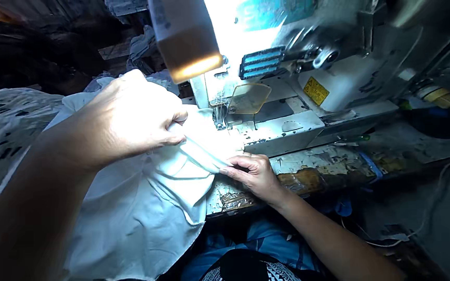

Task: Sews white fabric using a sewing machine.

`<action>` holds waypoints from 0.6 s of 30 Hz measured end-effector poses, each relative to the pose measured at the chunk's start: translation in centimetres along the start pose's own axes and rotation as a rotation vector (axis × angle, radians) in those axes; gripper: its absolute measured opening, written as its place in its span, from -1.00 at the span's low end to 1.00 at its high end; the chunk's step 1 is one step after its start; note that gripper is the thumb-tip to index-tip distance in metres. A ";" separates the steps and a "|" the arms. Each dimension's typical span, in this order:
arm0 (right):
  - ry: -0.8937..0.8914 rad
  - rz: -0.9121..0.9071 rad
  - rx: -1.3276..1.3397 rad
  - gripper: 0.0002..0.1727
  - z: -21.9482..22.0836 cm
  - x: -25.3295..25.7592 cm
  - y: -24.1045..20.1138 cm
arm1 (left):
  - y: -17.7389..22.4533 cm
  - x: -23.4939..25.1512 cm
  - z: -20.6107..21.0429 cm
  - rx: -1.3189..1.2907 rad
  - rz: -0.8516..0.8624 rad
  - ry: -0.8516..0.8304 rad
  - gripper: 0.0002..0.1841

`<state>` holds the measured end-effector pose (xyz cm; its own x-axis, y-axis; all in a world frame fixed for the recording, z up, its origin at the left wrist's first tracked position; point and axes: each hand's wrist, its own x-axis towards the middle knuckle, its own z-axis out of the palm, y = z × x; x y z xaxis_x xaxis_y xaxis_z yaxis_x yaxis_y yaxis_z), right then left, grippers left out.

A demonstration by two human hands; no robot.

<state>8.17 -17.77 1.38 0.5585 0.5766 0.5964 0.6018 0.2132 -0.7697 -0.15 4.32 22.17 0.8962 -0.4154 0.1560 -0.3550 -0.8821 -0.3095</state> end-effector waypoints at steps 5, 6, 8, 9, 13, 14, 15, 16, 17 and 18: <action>-0.016 -0.001 0.010 -0.78 -0.1 0.0 0.0 | 1.4 -0.3 -1.2 0.042 -0.010 -0.053 -0.55; -0.015 0.000 0.011 -0.78 0.0 0.0 0.1 | 1.4 -0.2 -1.1 0.058 -0.008 -0.053 -0.53; -0.015 -0.006 0.009 -0.77 0.0 0.0 0.1 | 1.0 -0.3 -0.8 0.047 -0.023 -0.076 -0.52; -0.016 -0.009 0.010 -0.77 0.0 0.1 0.1 | 0.9 -0.3 -0.7 0.041 -0.027 -0.074 -0.51; -0.008 -0.012 0.012 -0.77 -0.1 0.0 0.0 | 1.4 -0.4 -0.6 0.044 -0.002 -0.047 -0.50; -0.006 -0.013 0.018 -0.77 -0.1 0.0 0.0 | 1.4 -0.5 -0.6 0.036 -0.002 -0.038 -0.50; -0.003 -0.013 0.024 -0.77 -0.1 0.1 -0.1 | 1.4 -0.6 -0.5 0.027 0.000 -0.026 -0.51; 0.000 -0.016 0.027 -0.78 -0.1 0.2 -0.1 | 1.4 -0.6 -0.5 0.029 0.014 -0.005 -0.51; 0.005 -0.020 0.026 -0.78 0.0 0.2 -0.1 | 1.5 -0.6 -0.5 0.033 0.023 -0.007 -0.51; 0.007 -0.023 0.022 -0.78 0.0 0.2 -0.1 | 1.7 -0.6 -0.6 0.039 0.024 -0.010 -0.51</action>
<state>8.27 -17.66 1.57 0.5491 0.5657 0.6152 0.6019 0.2431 -0.7607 -1.43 2.99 22.08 0.8901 -0.4340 0.1390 -0.3661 -0.8626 -0.3490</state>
